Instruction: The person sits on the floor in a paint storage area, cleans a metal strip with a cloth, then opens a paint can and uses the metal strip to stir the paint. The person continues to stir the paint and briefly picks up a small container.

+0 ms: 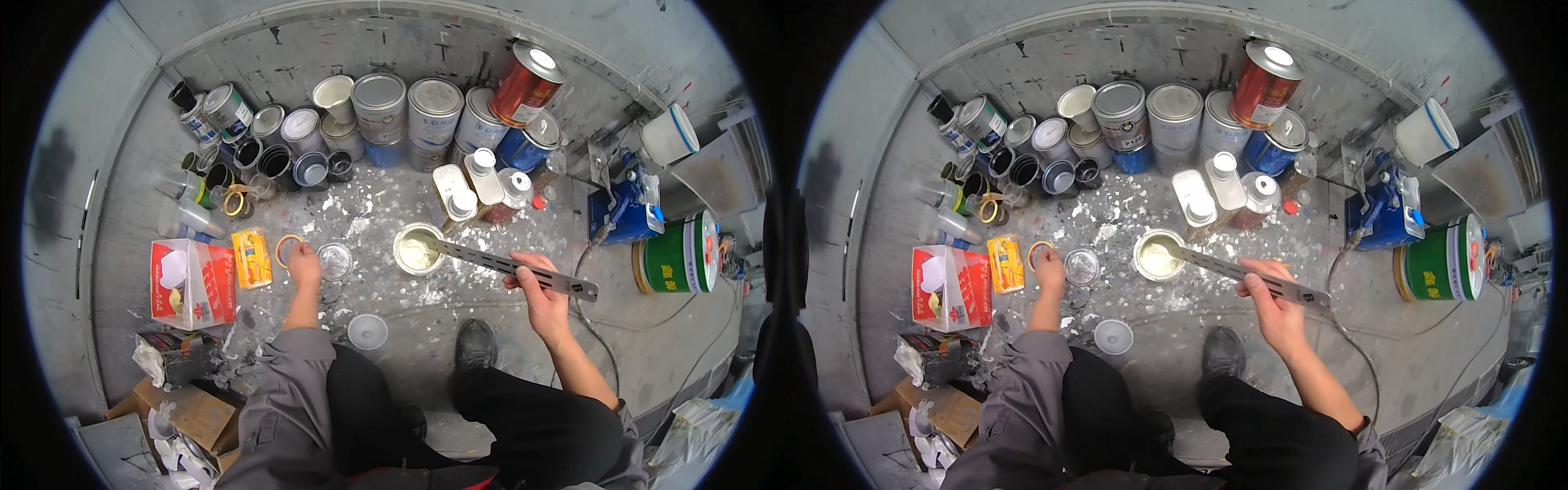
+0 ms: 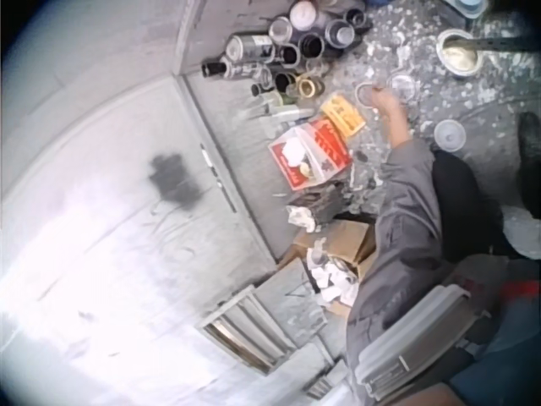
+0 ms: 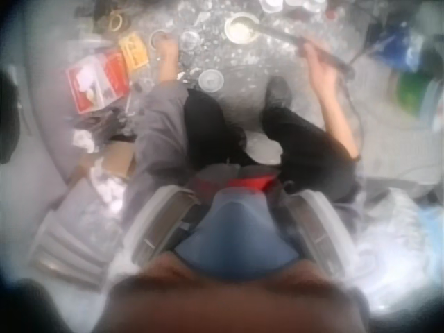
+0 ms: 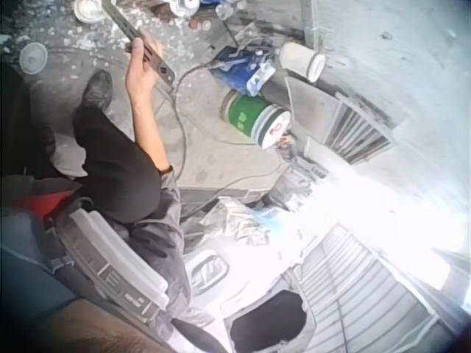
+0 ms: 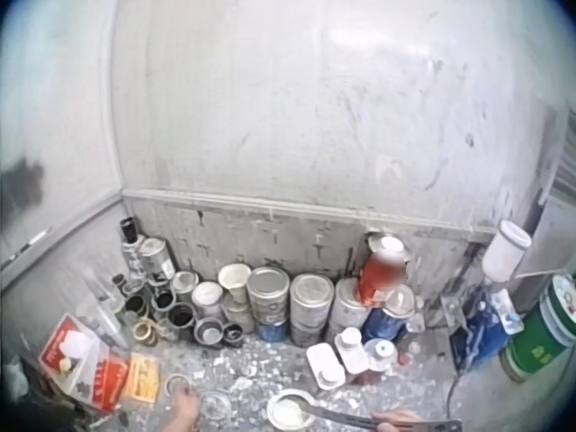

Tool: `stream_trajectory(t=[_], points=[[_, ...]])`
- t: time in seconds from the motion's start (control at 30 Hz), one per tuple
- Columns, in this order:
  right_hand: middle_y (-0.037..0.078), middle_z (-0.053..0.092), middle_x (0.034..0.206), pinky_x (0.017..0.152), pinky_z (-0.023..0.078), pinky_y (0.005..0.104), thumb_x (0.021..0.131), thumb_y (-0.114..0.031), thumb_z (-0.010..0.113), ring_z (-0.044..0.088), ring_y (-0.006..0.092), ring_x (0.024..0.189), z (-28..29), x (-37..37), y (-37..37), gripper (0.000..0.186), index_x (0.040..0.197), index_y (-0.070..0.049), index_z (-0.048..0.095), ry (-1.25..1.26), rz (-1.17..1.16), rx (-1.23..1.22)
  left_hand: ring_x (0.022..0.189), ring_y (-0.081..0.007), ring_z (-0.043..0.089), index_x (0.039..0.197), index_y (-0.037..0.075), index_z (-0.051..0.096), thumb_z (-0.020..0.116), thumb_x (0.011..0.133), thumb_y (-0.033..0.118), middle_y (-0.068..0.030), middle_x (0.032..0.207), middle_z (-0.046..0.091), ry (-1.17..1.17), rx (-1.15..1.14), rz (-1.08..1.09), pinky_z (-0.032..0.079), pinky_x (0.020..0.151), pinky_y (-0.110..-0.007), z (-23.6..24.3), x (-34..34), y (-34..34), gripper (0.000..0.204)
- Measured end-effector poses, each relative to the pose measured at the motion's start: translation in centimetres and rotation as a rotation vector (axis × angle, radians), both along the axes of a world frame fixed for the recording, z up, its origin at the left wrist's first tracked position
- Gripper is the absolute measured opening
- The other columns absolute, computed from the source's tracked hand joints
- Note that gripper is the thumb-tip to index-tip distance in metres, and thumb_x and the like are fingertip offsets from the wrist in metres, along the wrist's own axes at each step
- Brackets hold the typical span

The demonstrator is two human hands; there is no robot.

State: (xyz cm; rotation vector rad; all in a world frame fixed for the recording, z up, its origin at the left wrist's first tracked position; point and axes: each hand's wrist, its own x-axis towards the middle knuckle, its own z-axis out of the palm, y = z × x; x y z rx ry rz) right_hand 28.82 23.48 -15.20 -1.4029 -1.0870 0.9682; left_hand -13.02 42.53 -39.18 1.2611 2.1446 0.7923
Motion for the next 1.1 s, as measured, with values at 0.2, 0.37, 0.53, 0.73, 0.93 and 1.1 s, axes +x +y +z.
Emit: stream_trajectory(t=[0.2,0.37,0.53,0.73,0.93,1.1], points=[[0.012,0.058,0.122,0.084,0.059,0.0315,0.107,-0.015,0.058,0.070,0.0182,0.093,-1.4,2.0,-1.8,0.030,0.129,0.006,0.065,0.002,-0.059,-0.019,0.098,-0.0248,0.070,0.118,0.006,0.066,0.072,0.098,0.026,-0.0100,0.110,0.072,-0.722,-0.623,-0.527,0.057,0.084,-0.041,6.1,10.0,-7.5,0.029],[0.012,0.057,0.124,0.085,0.059,0.0321,0.107,-0.015,0.058,0.070,0.0191,0.094,-2.9,1.9,-1.7,0.032,0.130,0.006,0.064,0.099,-0.099,-0.031,0.120,-0.0242,0.060,0.134,0.014,0.050,0.076,0.097,0.035,-0.0051,0.132,0.057,-1.191,-0.576,-0.227,0.052,0.102,-0.045,3.8,15.6,-12.3,0.050],[0.011,0.058,0.124,0.086,0.057,0.0298,0.107,-0.015,0.058,0.069,0.0171,0.095,-2.8,1.9,-1.9,0.032,0.131,0.006,0.063,0.139,-0.147,-0.056,0.130,-0.0276,0.048,0.136,0.017,0.040,0.074,0.097,0.044,-0.0059,0.135,0.049,-1.222,-0.450,-0.004,0.048,0.105,-0.052,3.2,19.5,-11.6,0.059],[0.012,0.057,0.124,0.087,0.058,0.0315,0.107,-0.013,0.057,0.070,0.0188,0.097,-2.8,1.8,-1.9,0.031,0.131,0.006,0.063,0.131,-0.119,-0.055,0.137,-0.0291,0.041,0.140,0.018,0.033,0.075,0.094,0.051,-0.0096,0.145,0.041,-1.297,-0.344,0.017,0.038,0.111,-0.057,2.3,19.8,-9.9,0.070],[0.012,0.056,0.124,0.086,0.059,0.0332,0.107,-0.014,0.058,0.070,0.0202,0.096,-2.9,2.0,-2.0,0.032,0.130,0.008,0.062,0.159,-0.126,-0.044,0.137,-0.0275,0.041,0.142,0.018,0.032,0.080,0.091,0.047,-0.0120,0.147,0.040,-1.234,-0.304,-0.006,0.036,0.113,-0.058,2.5,20.2,-9.3,0.075],[0.014,0.062,0.121,0.084,0.060,0.0347,0.108,-0.020,0.057,0.071,0.0208,0.092,-1.8,2.6,-2.5,0.037,0.134,0.007,0.059,0.278,-0.193,-0.019,0.131,-0.0277,0.044,0.141,0.020,0.033,0.082,0.090,0.043,-0.0106,0.139,0.044,-1.276,-0.259,0.025,0.040,0.111,-0.057,2.1,18.3,-10.0,0.074]])
